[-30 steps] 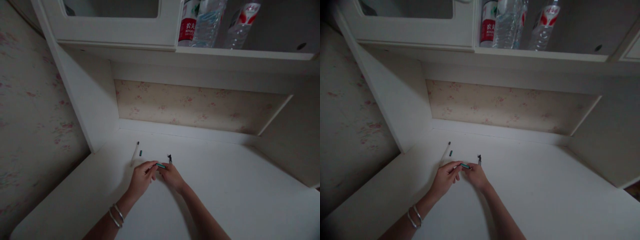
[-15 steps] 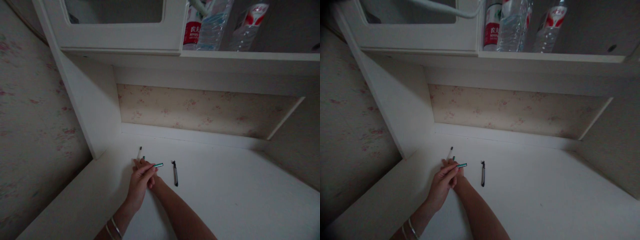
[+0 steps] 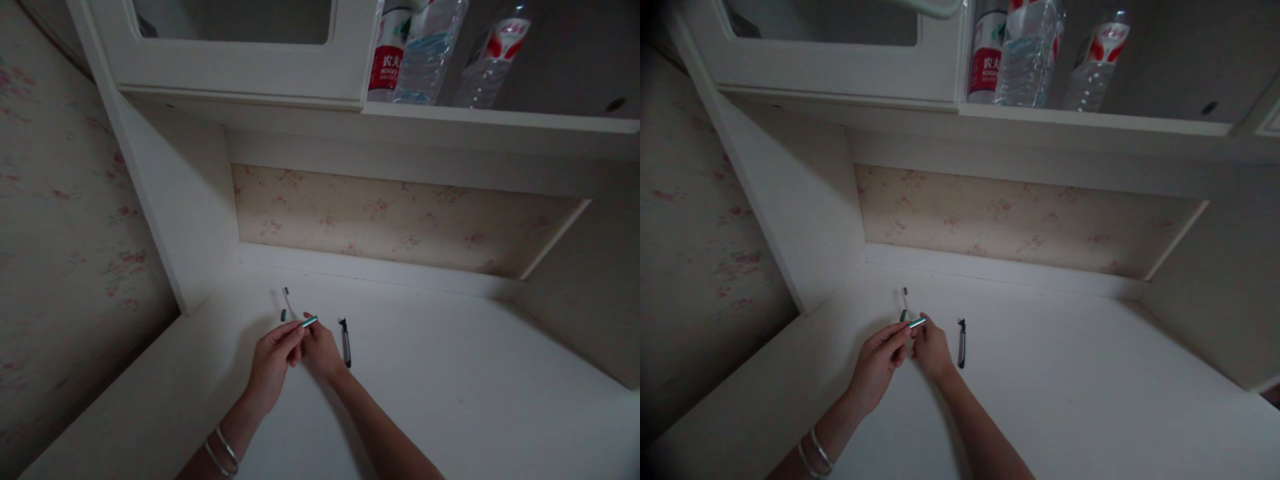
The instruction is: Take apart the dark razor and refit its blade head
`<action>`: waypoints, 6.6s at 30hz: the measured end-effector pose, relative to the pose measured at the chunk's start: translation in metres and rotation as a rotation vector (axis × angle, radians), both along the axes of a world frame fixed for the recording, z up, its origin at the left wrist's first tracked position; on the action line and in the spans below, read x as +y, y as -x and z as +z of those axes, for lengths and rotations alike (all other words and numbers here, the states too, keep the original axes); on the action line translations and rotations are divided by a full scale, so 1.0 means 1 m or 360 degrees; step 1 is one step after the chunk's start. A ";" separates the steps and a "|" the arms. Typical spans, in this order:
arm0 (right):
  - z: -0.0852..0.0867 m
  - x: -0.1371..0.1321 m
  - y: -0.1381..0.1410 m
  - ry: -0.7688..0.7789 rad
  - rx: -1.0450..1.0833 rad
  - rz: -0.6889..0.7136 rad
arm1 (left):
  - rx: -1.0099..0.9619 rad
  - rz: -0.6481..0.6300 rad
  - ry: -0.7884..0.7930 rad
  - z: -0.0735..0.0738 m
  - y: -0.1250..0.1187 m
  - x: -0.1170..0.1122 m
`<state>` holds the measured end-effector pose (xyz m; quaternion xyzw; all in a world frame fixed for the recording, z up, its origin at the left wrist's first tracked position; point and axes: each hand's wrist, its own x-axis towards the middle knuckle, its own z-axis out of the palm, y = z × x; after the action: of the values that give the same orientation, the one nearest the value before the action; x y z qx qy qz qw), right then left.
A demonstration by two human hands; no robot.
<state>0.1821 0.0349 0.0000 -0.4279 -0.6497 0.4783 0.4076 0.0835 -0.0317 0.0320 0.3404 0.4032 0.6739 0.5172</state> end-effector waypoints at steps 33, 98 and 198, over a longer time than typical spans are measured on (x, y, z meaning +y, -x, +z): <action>-0.009 -0.087 -0.057 -0.0015 0.0068 -0.0077 | -0.0120 -0.0117 0.0084 -0.001 -0.012 -0.004; 0.004 -0.084 -0.060 0.0057 0.0062 -0.0152 | 0.0041 -0.0039 0.0064 -0.005 -0.015 -0.006; -0.002 -0.090 -0.060 -0.0013 -0.0049 -0.0057 | 0.0145 -0.0015 0.0029 -0.011 -0.012 -0.004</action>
<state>0.2419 -0.0553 -0.0018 -0.4451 -0.6500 0.4615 0.4079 0.0959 -0.0353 0.0212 0.3679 0.4308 0.6515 0.5046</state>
